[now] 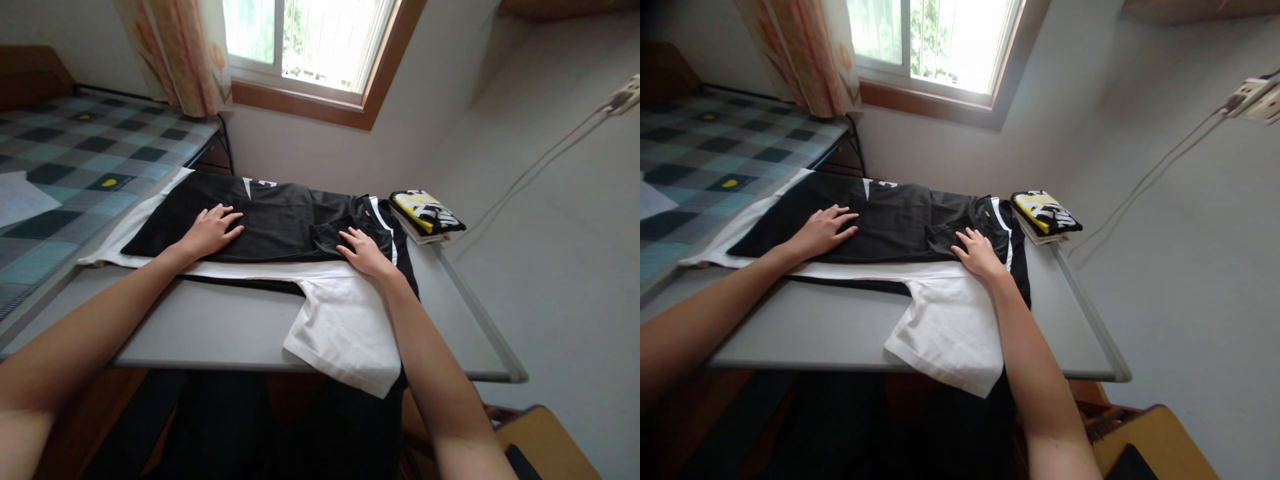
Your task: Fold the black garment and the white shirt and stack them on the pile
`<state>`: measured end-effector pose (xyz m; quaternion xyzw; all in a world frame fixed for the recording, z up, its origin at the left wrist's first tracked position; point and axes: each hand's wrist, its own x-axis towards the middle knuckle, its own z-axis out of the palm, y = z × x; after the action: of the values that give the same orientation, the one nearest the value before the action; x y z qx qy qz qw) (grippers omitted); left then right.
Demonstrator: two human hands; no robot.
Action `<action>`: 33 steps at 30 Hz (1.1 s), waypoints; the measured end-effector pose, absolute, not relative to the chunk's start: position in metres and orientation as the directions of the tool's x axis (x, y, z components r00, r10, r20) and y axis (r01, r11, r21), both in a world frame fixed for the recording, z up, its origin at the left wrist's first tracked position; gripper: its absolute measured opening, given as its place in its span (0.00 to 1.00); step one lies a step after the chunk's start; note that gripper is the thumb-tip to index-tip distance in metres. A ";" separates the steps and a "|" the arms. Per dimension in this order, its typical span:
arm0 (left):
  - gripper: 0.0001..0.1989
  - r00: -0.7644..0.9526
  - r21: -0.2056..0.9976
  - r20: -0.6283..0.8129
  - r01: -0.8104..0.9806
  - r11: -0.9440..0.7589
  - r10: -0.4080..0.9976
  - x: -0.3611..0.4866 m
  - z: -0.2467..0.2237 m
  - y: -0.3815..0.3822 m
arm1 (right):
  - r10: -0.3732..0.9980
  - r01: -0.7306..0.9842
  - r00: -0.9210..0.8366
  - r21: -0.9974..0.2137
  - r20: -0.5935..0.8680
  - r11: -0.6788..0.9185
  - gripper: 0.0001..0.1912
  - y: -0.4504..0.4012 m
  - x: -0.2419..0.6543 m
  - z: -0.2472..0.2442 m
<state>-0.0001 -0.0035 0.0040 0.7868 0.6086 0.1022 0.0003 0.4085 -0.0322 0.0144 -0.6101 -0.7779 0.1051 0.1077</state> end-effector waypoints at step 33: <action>0.28 0.236 0.103 0.166 0.962 -0.255 0.957 0.000 0.003 -0.002 | 0.970 0.932 -0.241 -0.271 0.041 0.243 0.30 -0.033 0.408 0.014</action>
<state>0.0003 -0.0023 0.0026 0.7860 0.6103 0.0976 -0.0104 0.4075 -0.0326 0.0145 -0.6079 -0.7819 0.0951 0.1004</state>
